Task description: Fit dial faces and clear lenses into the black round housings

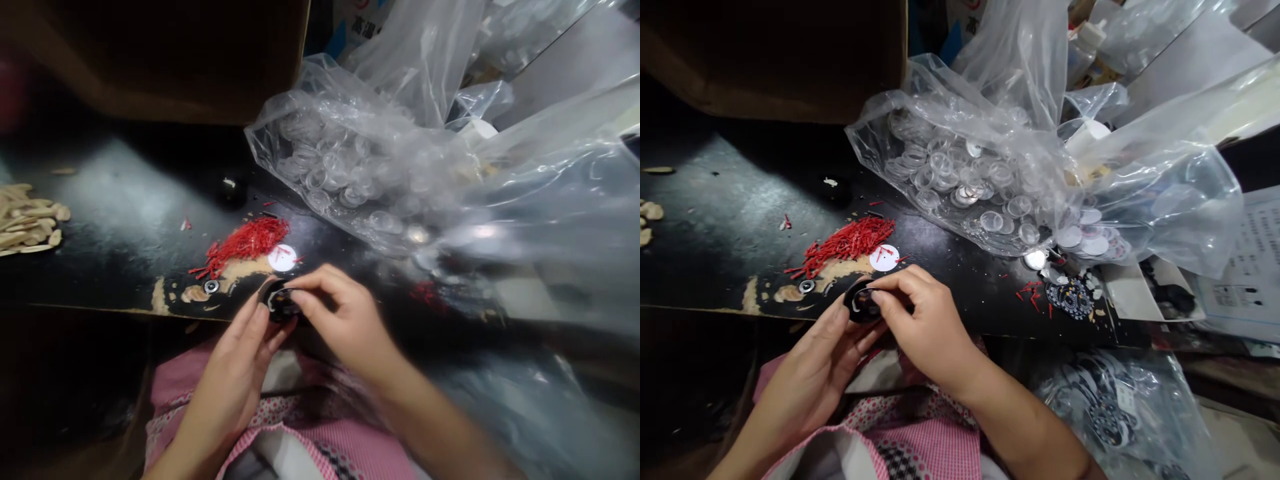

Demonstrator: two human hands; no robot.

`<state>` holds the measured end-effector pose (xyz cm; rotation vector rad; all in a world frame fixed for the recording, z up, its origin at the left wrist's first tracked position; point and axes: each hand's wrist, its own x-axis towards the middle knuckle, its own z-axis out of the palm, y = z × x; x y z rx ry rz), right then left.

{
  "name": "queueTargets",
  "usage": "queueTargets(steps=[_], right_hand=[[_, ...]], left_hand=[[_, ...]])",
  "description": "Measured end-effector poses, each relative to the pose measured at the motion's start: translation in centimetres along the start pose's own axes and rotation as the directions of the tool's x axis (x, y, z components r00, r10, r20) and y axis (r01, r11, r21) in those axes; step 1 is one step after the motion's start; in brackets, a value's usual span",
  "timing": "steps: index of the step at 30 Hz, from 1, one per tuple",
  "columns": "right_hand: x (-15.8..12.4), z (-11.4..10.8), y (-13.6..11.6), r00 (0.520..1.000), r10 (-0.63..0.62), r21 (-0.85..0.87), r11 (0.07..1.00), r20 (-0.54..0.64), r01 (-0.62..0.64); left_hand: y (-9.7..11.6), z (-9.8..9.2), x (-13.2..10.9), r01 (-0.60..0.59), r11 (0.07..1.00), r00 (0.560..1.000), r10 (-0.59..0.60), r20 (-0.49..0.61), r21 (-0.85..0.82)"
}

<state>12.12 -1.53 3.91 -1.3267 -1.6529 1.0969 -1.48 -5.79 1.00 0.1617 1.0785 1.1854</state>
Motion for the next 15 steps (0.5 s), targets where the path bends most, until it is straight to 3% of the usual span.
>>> queueTargets(steps=[2,9,15], right_hand=[[0.1,0.6,-0.3,1.0,0.013,-0.017,1.0,-0.007,-0.014],[0.2,0.7,0.0,0.969,0.239,0.141,0.959,0.064,-0.246],[0.1,0.5,0.5,0.972,0.221,-0.01,0.975,0.086,-0.221]], left_hand=[[-0.3,-0.1,-0.1,-0.035,0.999,0.999,0.035,0.0,0.016],[-1.2,-1.8,0.1,-0.076,0.992,0.992,0.064,0.112,0.105],[-1.6,-2.0,0.8,-0.114,0.974,0.986,0.086,0.142,0.197]])
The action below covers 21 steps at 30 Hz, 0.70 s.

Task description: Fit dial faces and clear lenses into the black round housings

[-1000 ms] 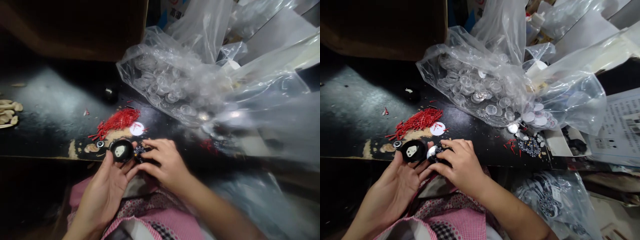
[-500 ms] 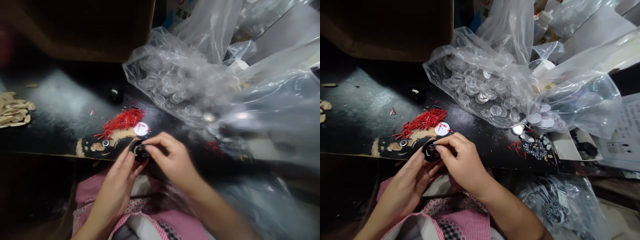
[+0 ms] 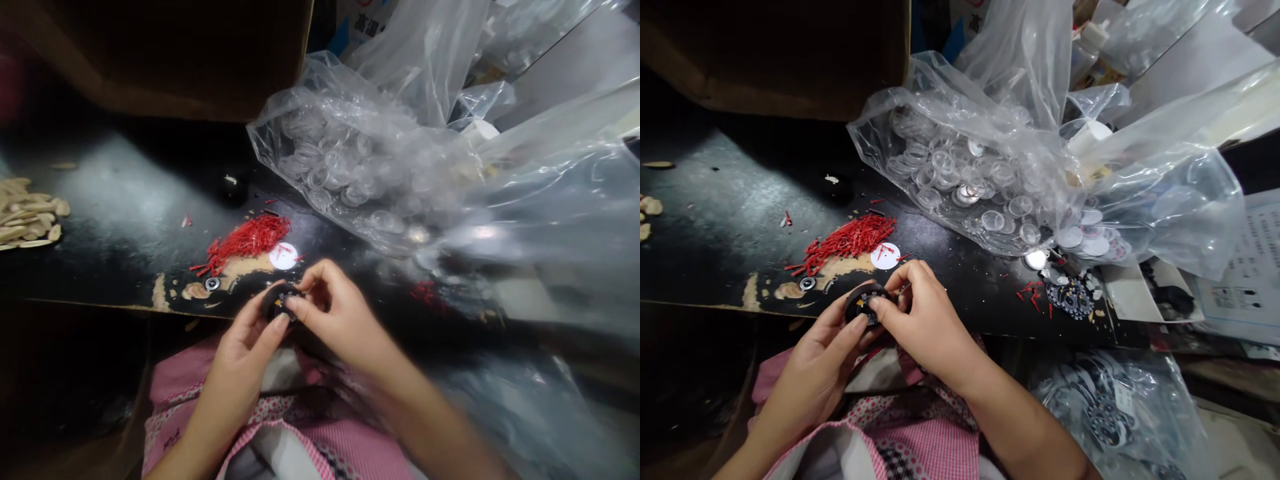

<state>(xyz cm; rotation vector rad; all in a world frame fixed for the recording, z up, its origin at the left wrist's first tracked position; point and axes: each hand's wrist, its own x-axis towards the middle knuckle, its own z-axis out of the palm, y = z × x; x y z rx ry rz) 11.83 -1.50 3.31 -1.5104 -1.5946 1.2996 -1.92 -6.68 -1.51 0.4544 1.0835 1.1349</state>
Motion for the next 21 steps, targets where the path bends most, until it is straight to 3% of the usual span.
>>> queueTargets(steps=[8,10,12,15,17,21], right_hand=[[-1.1,-0.5,0.6,0.981,-0.154,-0.072,0.984,0.115,0.163],[-0.1,-1.1,0.6,0.965,-0.222,-0.168,0.955,0.141,0.244],[1.5,-1.5,0.6,0.957,-0.261,-0.398,0.87,0.125,0.289],[4.2,-1.6,0.6,0.962,-0.245,-0.746,0.618,0.117,0.248],[5.5,-1.4,0.6,0.966,-0.214,-0.828,0.507,0.148,0.239],[6.2,-1.0,0.4,0.971,-0.184,-0.824,0.517,0.156,0.23]], left_hand=[[0.6,-0.9,-0.1,-0.042,0.948,0.996,0.064,-0.059,0.315],[0.9,-1.1,0.0,-0.037,0.97,0.992,0.065,-0.111,0.239],[1.3,-1.0,0.1,-0.042,0.995,0.982,0.057,-0.182,0.086],[1.9,-0.5,0.3,-0.027,0.995,0.975,0.004,-0.221,-0.098],[2.1,-0.2,0.2,-0.009,0.989,0.977,-0.023,-0.214,-0.148],[2.5,0.2,0.3,0.016,0.975,0.976,-0.063,-0.207,-0.22]])
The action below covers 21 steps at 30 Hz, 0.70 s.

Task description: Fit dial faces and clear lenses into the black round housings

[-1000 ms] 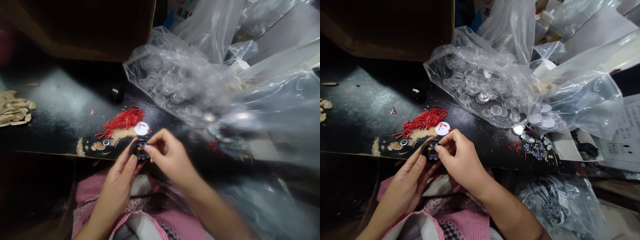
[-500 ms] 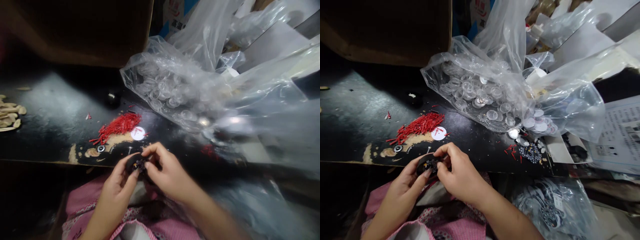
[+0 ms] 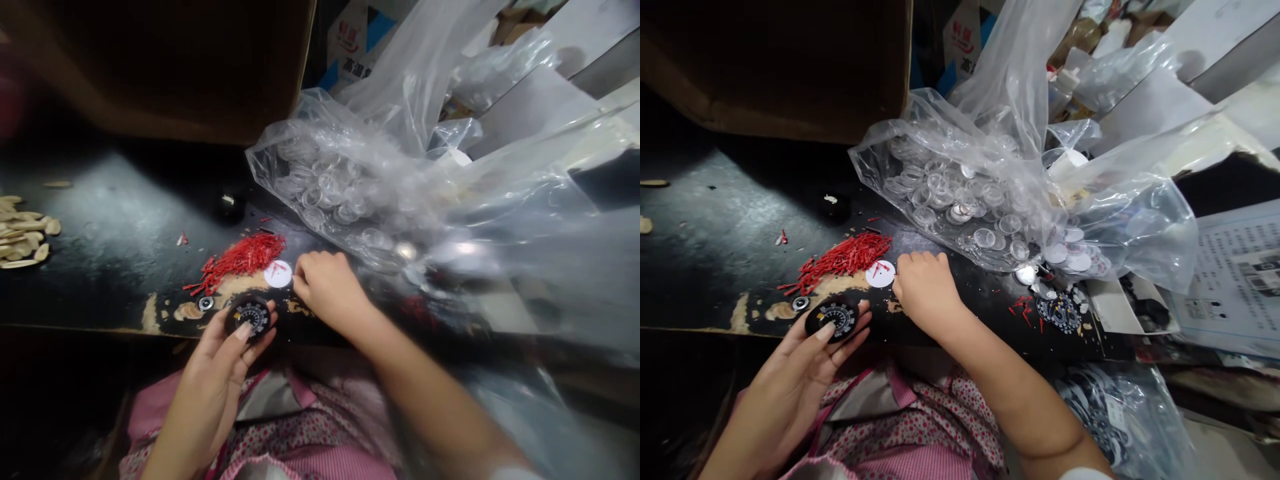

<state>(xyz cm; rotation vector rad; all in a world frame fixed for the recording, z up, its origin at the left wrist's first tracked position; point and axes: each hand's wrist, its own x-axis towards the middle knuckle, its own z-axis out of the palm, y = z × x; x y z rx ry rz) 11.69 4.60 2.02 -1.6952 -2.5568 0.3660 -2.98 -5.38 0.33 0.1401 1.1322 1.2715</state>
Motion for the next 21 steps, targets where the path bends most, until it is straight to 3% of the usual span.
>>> queueTargets(steps=[3,7,10,17,21], right_hand=[[-1.0,-0.2,-0.4,0.999,-0.051,0.169,0.984,0.012,0.048],[-2.7,-0.5,-1.1,0.99,-0.093,0.502,0.855,-0.104,0.133],[-3.4,-0.4,-1.3,0.988,-0.073,0.533,0.836,-0.133,0.133],[-4.0,-0.7,-1.8,0.991,-0.057,0.416,0.904,-0.123,0.103],[-4.3,-1.5,-2.0,0.991,-0.067,0.61,0.782,-0.119,0.126]], left_hand=[[0.4,0.4,0.3,0.138,0.984,0.99,-0.132,0.055,-0.114],[0.9,1.0,0.8,0.262,0.933,0.963,-0.237,0.125,-0.247],[0.7,1.2,0.9,0.205,0.945,0.978,-0.186,0.094,-0.255],[0.0,1.0,0.0,-0.068,0.995,0.994,0.073,0.076,-0.073],[0.4,1.0,0.3,-0.178,0.984,0.984,0.178,0.023,0.03]])
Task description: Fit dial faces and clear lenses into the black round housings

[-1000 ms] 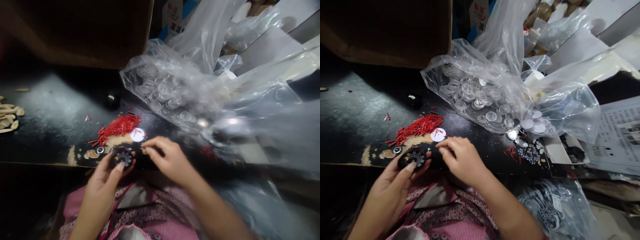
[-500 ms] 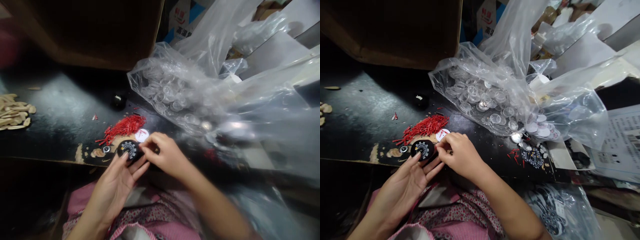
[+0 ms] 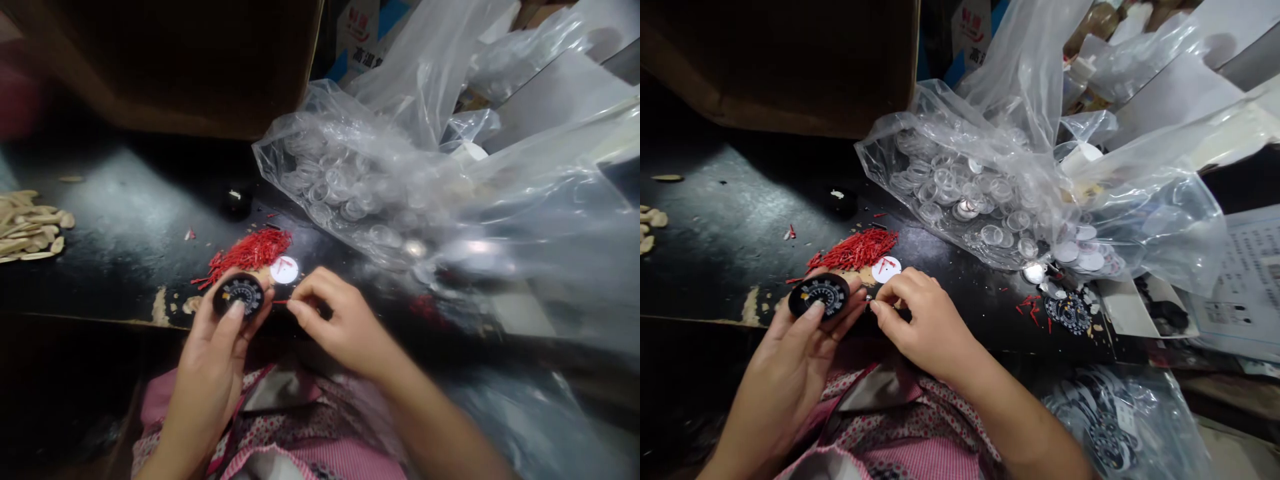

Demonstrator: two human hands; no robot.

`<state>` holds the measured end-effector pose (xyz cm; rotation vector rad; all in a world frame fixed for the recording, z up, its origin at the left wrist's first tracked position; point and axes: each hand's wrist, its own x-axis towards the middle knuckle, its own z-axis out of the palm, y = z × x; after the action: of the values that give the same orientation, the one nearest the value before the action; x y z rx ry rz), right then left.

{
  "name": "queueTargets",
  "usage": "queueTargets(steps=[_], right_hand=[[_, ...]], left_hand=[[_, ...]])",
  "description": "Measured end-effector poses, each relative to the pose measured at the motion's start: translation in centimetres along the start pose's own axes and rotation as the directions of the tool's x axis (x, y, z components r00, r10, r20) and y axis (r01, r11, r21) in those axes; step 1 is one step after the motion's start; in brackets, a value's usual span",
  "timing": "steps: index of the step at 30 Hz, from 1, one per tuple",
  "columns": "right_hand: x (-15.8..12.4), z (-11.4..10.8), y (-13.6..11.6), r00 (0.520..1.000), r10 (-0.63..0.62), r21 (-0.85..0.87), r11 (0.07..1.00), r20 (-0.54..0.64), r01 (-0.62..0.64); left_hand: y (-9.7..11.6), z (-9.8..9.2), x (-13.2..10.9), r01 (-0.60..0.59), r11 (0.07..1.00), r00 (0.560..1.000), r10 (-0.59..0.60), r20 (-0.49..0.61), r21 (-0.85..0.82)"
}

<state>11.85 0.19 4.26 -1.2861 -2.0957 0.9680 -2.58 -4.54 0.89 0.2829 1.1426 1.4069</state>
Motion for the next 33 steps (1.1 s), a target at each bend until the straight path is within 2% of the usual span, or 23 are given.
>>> queueTargets(steps=[3,5,9,15,20,24,26,29,31,33], right_hand=[[-0.1,-0.1,-0.4,1.0,0.011,0.123,0.992,0.008,-0.012],[-0.1,0.1,-0.5,1.0,0.024,0.06,0.998,0.004,-0.024],[-0.1,0.2,-0.6,0.999,0.032,-0.057,0.998,0.024,-0.031],[-0.4,0.0,-0.7,0.999,0.046,-0.042,0.998,0.027,-0.045],[-1.1,0.7,-1.0,0.999,0.053,-0.003,0.999,-0.004,-0.053],[-1.6,1.4,-1.3,0.997,0.058,0.027,0.998,-0.045,-0.057],[-1.6,1.4,-1.3,0.996,0.071,0.033,0.997,-0.044,-0.07],[-1.3,1.0,-1.3,0.998,0.047,-0.009,0.999,-0.04,-0.048],[-1.0,0.7,-1.2,0.998,-0.034,-0.073,0.997,-0.059,0.03],[-0.8,0.4,-0.9,0.989,-0.136,-0.169,0.978,-0.059,0.125]], left_hand=[[-0.5,0.0,0.4,0.019,0.993,0.998,-0.025,0.05,0.115],[-1.1,-0.1,0.5,0.041,0.986,0.991,-0.06,0.116,0.164],[-2.0,-0.4,0.4,-0.025,0.977,0.984,-0.013,0.177,0.21],[-1.6,-0.6,-0.1,-0.1,0.955,0.982,0.05,0.18,0.278],[-0.8,-0.2,-0.7,-0.213,0.867,0.976,0.169,0.137,0.451],[-0.2,0.1,-1.3,-0.237,0.821,0.971,0.218,0.098,0.519],[0.1,0.1,-1.2,-0.217,0.831,0.976,0.193,0.101,0.512],[0.1,-0.3,-0.5,-0.115,0.896,0.987,0.053,0.154,0.429],[0.0,-0.8,0.0,-0.028,0.932,0.982,-0.042,0.185,0.361],[-0.3,-1.3,0.2,0.023,0.947,0.98,-0.085,0.182,0.321]])
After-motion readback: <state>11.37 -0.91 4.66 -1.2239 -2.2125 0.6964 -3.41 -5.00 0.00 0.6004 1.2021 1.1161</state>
